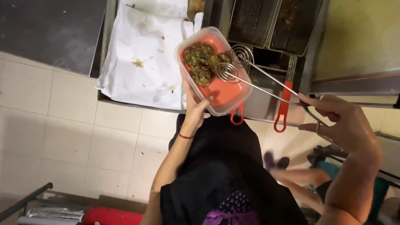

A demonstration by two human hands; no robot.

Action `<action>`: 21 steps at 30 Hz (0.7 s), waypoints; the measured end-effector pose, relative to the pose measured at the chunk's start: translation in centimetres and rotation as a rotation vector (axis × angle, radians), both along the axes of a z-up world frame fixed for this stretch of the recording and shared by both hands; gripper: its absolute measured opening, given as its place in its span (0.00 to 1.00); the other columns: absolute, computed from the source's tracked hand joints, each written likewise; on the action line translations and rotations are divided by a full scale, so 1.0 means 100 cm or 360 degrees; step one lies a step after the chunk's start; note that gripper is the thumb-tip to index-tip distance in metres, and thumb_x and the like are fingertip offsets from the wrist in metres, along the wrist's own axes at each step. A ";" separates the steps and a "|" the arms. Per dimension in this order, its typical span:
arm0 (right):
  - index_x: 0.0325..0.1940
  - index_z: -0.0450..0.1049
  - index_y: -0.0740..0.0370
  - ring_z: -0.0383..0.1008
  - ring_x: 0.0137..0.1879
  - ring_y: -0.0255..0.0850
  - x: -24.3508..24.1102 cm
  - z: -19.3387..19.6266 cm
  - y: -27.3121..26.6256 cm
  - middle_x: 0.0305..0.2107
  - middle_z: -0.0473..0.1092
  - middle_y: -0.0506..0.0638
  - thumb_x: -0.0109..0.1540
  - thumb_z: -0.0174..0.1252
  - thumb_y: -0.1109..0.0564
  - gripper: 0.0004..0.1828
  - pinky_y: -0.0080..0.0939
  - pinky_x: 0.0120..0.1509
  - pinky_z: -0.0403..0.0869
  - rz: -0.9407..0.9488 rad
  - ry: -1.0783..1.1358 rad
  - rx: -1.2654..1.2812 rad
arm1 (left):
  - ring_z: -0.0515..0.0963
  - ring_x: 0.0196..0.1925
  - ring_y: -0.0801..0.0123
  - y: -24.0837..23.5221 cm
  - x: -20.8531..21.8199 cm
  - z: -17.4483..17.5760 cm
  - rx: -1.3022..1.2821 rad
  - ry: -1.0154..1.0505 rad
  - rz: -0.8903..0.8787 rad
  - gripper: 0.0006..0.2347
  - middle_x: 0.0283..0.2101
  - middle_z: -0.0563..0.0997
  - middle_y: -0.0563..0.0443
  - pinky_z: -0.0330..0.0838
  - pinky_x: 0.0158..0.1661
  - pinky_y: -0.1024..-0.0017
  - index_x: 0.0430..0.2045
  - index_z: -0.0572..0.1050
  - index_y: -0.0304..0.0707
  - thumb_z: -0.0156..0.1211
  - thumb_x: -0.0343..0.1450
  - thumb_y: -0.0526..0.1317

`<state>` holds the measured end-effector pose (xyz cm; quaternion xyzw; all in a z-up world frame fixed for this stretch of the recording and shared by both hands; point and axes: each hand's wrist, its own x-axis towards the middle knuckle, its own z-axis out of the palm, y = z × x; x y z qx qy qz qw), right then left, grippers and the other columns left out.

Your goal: Collecting fried food from a deep fryer using a mesh strainer and placing it into a plastic container.

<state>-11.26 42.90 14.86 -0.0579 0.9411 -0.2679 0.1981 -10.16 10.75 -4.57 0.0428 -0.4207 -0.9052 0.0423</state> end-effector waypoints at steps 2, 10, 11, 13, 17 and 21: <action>0.69 0.73 0.50 0.51 0.36 0.36 0.006 0.001 -0.001 0.31 0.57 0.44 0.46 0.74 0.65 0.46 0.32 0.41 0.55 -0.0136 -0.0007 -0.0068 | 0.57 0.75 0.50 -0.006 0.002 -0.007 0.0064 -0.0043 -0.0079 0.47 0.78 0.44 0.48 0.75 0.60 0.48 0.74 0.35 0.62 0.60 0.65 0.26; 0.67 0.75 0.46 0.59 0.25 0.34 0.027 -0.005 -0.004 0.31 0.72 0.43 0.53 0.70 0.60 0.37 0.36 0.29 0.65 -0.0031 0.0037 0.0212 | 0.68 0.59 0.59 -0.014 0.015 -0.009 0.0224 -0.0268 -0.0125 0.48 0.70 0.57 0.40 0.75 0.56 0.62 0.75 0.41 0.58 0.54 0.58 0.21; 0.67 0.75 0.48 0.56 0.27 0.33 0.029 -0.005 -0.012 0.31 0.69 0.43 0.54 0.64 0.67 0.37 0.33 0.32 0.61 -0.0045 0.0082 0.0137 | 0.63 0.67 0.54 -0.015 0.016 -0.010 0.0272 -0.0163 -0.0141 0.48 0.72 0.55 0.41 0.67 0.64 0.53 0.75 0.41 0.58 0.55 0.59 0.22; 0.67 0.76 0.51 0.54 0.28 0.32 0.033 -0.002 -0.020 0.31 0.65 0.43 0.54 0.58 0.74 0.38 0.30 0.35 0.57 -0.0058 0.0135 0.0062 | 0.57 0.74 0.48 -0.018 0.018 -0.009 0.0320 -0.0049 -0.0155 0.48 0.74 0.54 0.42 0.59 0.72 0.45 0.75 0.40 0.57 0.57 0.60 0.23; 0.69 0.70 0.68 0.58 0.34 0.32 0.036 -0.017 -0.008 0.33 0.61 0.47 0.53 0.63 0.78 0.38 0.28 0.51 0.74 -0.0082 0.0229 -0.0452 | 0.57 0.73 0.54 -0.030 0.032 -0.011 0.0373 -0.0173 -0.0163 0.48 0.78 0.46 0.42 0.64 0.49 0.72 0.75 0.40 0.56 0.47 0.58 0.19; 0.71 0.69 0.60 0.55 0.40 0.28 0.017 -0.068 -0.016 0.40 0.62 0.39 0.57 0.67 0.69 0.37 0.24 0.45 0.57 -0.0273 0.0328 -0.0562 | 0.63 0.15 0.74 -0.049 0.077 -0.061 0.0730 -0.0395 0.0024 0.43 0.33 0.74 0.36 0.59 0.14 0.81 0.73 0.51 0.39 0.47 0.56 0.23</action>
